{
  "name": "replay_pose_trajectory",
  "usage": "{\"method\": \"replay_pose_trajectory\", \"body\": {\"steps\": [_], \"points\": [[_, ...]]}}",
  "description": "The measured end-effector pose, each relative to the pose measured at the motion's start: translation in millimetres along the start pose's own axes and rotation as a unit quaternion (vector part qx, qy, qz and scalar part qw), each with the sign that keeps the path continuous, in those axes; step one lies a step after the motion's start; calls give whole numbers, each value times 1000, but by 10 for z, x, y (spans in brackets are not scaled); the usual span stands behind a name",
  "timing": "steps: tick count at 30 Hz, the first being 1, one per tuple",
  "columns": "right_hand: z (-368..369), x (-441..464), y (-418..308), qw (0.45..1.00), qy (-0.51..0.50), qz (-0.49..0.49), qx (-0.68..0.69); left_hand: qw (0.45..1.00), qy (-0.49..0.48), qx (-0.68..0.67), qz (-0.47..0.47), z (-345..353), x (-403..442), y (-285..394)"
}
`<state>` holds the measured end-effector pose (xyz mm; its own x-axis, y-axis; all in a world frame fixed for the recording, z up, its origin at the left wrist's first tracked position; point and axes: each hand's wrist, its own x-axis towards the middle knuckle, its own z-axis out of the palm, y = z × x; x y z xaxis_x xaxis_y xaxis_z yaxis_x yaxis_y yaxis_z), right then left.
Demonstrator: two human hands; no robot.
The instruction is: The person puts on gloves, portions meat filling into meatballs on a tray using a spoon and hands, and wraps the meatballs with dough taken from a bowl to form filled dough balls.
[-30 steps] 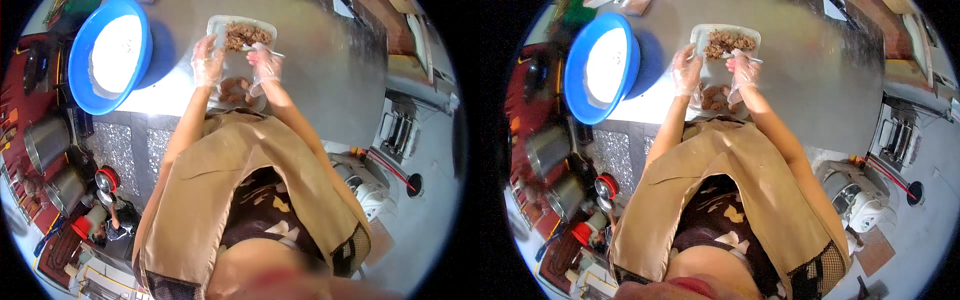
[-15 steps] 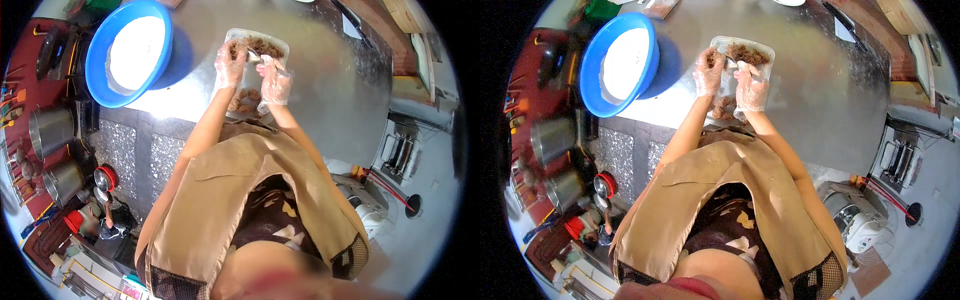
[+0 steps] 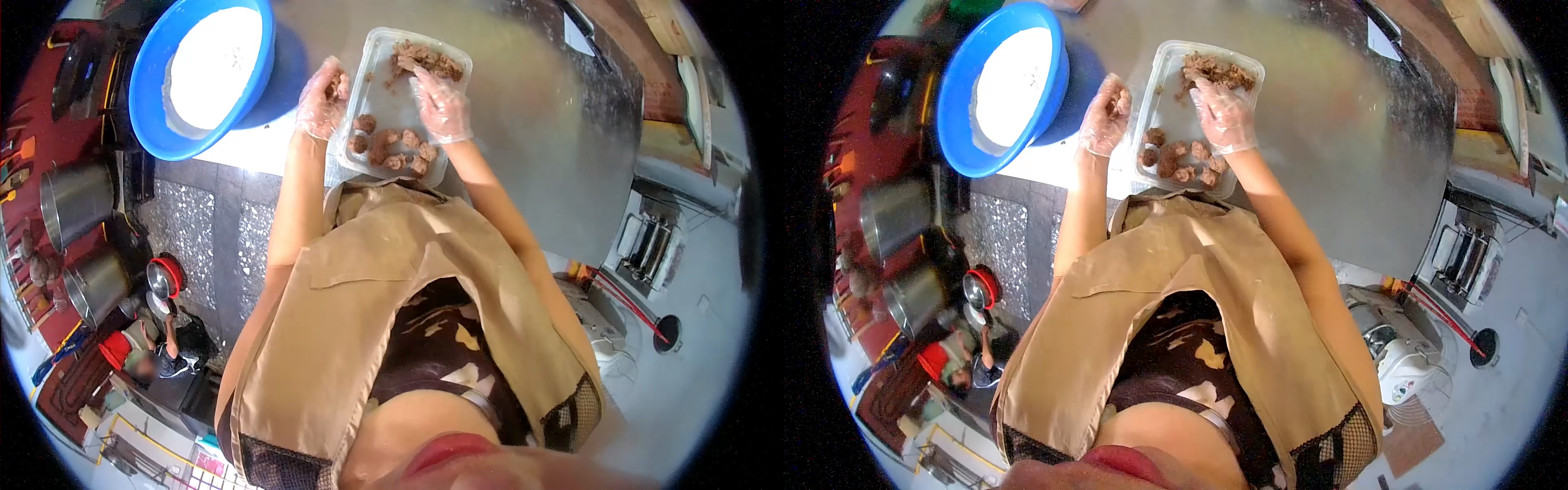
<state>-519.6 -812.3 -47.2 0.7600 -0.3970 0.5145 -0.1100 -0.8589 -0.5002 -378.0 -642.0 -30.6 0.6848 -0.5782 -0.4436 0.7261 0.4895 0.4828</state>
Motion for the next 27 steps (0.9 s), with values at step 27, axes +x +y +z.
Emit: {"method": "replay_pose_trajectory", "body": {"steps": [27], "points": [[-180, 32, -445, 733, 57, 516, 438, 992, 124, -10, 5, 65, 54, -568]]}}
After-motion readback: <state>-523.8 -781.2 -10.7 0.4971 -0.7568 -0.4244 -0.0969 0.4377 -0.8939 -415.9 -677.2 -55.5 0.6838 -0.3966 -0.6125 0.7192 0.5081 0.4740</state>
